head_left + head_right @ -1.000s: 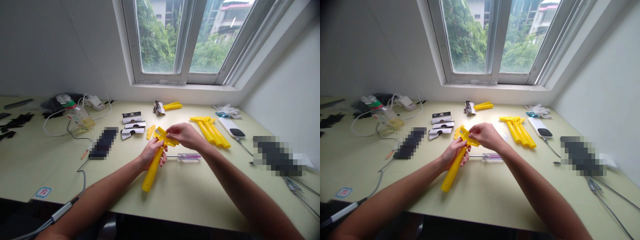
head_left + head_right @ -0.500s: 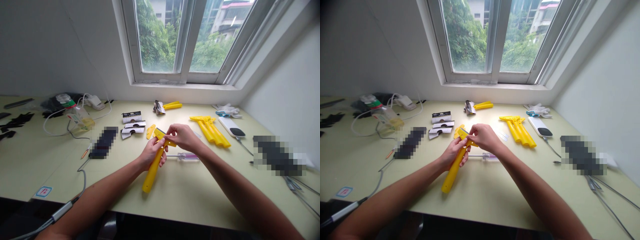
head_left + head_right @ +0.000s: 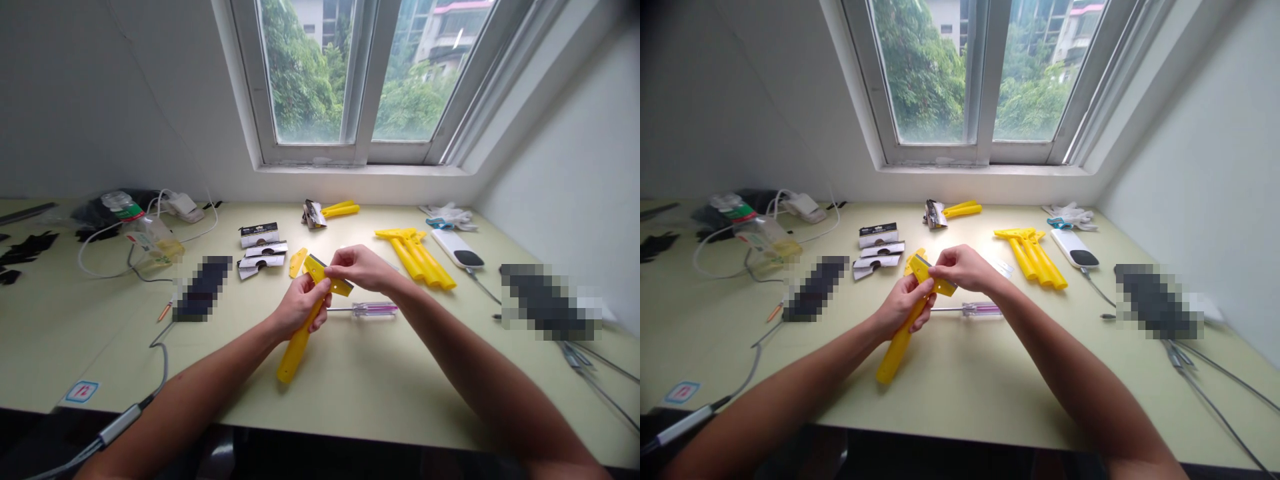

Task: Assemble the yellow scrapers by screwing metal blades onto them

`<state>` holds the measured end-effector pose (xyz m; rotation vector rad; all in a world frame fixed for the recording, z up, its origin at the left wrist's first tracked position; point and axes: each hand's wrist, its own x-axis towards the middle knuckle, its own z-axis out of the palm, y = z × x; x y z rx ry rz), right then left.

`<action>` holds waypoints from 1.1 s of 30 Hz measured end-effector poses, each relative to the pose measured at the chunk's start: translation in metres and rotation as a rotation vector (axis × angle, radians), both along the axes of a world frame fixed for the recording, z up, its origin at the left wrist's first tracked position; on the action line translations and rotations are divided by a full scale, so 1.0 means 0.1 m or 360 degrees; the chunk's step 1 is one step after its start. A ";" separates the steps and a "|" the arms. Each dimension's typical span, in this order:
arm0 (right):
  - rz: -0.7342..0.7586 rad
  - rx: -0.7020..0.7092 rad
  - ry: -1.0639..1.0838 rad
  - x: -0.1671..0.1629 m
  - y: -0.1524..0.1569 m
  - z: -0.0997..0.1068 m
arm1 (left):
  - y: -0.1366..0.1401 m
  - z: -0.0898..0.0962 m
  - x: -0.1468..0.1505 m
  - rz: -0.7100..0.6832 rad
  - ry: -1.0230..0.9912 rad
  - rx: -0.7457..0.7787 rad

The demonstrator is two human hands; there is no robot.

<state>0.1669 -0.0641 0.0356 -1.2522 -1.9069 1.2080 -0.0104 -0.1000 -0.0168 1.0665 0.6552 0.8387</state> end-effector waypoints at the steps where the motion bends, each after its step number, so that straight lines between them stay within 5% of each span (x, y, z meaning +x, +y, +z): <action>1: -0.0004 0.0017 -0.0019 0.00 0.01 0.00 | 0.00 0.00 0.00 0.0000 0.0011 -0.0006; 10: -0.0428 0.0378 -0.0462 0.46 0.33 -0.10 | 0.24 0.03 -0.18 0.0307 -0.0015 0.0028; 16: -0.0114 0.0384 -0.1112 0.66 0.44 -0.31 | 0.28 -0.04 -0.18 0.0425 -0.0036 -0.0059; 25: -0.0103 0.0439 -0.1243 0.47 0.49 -0.58 | 0.14 -0.01 -0.07 0.0302 -0.0014 -0.0094; 33: -0.0072 0.0401 -0.1180 0.53 0.50 -0.50 | 0.12 0.02 -0.07 0.0302 -0.0019 -0.0096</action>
